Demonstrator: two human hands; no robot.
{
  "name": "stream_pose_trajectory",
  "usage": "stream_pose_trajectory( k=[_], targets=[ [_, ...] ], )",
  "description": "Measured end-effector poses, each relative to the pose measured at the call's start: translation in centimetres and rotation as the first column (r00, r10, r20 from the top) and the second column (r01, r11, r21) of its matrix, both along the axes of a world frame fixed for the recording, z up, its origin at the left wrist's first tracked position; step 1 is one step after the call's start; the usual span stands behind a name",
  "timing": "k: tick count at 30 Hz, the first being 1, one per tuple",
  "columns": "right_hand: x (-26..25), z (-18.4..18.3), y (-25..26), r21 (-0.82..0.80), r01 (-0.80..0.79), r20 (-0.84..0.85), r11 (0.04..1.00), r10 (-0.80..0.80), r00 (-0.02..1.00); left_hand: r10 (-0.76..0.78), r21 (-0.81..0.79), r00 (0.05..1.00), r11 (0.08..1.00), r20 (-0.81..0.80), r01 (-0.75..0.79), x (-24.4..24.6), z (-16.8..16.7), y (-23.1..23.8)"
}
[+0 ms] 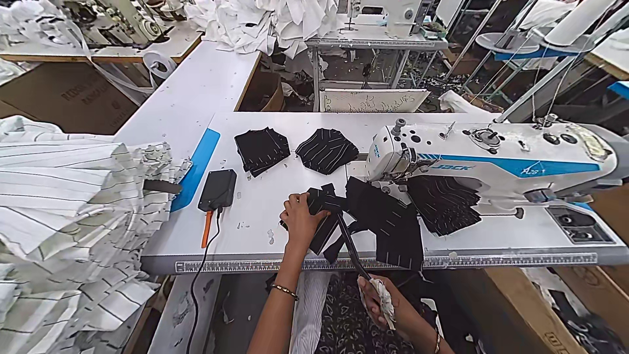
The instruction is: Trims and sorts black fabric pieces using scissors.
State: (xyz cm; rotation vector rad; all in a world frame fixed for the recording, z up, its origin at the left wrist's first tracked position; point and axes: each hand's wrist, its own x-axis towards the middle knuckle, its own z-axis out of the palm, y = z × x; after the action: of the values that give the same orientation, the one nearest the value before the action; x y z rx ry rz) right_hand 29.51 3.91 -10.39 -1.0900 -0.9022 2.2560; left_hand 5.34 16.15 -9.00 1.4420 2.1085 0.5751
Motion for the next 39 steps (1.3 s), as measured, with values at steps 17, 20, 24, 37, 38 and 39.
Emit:
stream_pose_trajectory(
  k=[17,20,24,37,38,39],
  targets=[
    [0.6,1.1,0.4,0.04,0.018,0.12,0.999,-0.023,0.993,-0.433,0.386,0.899,0.84,0.055,0.381,0.0,-1.1,1.4],
    [0.8,1.2,0.3,0.062,0.025,0.126,0.998,-0.033,0.991,-0.394,0.393,0.919,0.85,0.033,0.35,-0.4,-0.7,1.2],
    [0.8,1.0,0.1,0.053,0.018,0.115,0.998,-0.024,0.993,-0.352,0.428,0.931,0.86,0.102,0.278,-0.3,-0.9,-0.8],
    [0.1,-1.0,-2.6,-0.053,0.087,-0.175,0.995,-0.095,0.98,-0.11,0.247,0.84,0.969,0.531,-0.029,1.4,-2.1,-3.0],
    [0.2,-0.9,-2.8,-0.052,0.085,-0.174,0.995,-0.093,0.98,-0.109,0.235,0.847,0.972,0.52,-0.019,1.5,-2.0,-3.0],
    [0.3,-0.8,-3.0,-0.045,0.086,-0.171,0.995,-0.092,0.981,-0.113,0.221,0.856,0.975,0.504,-0.001,1.5,-1.8,-3.0]
  ],
)
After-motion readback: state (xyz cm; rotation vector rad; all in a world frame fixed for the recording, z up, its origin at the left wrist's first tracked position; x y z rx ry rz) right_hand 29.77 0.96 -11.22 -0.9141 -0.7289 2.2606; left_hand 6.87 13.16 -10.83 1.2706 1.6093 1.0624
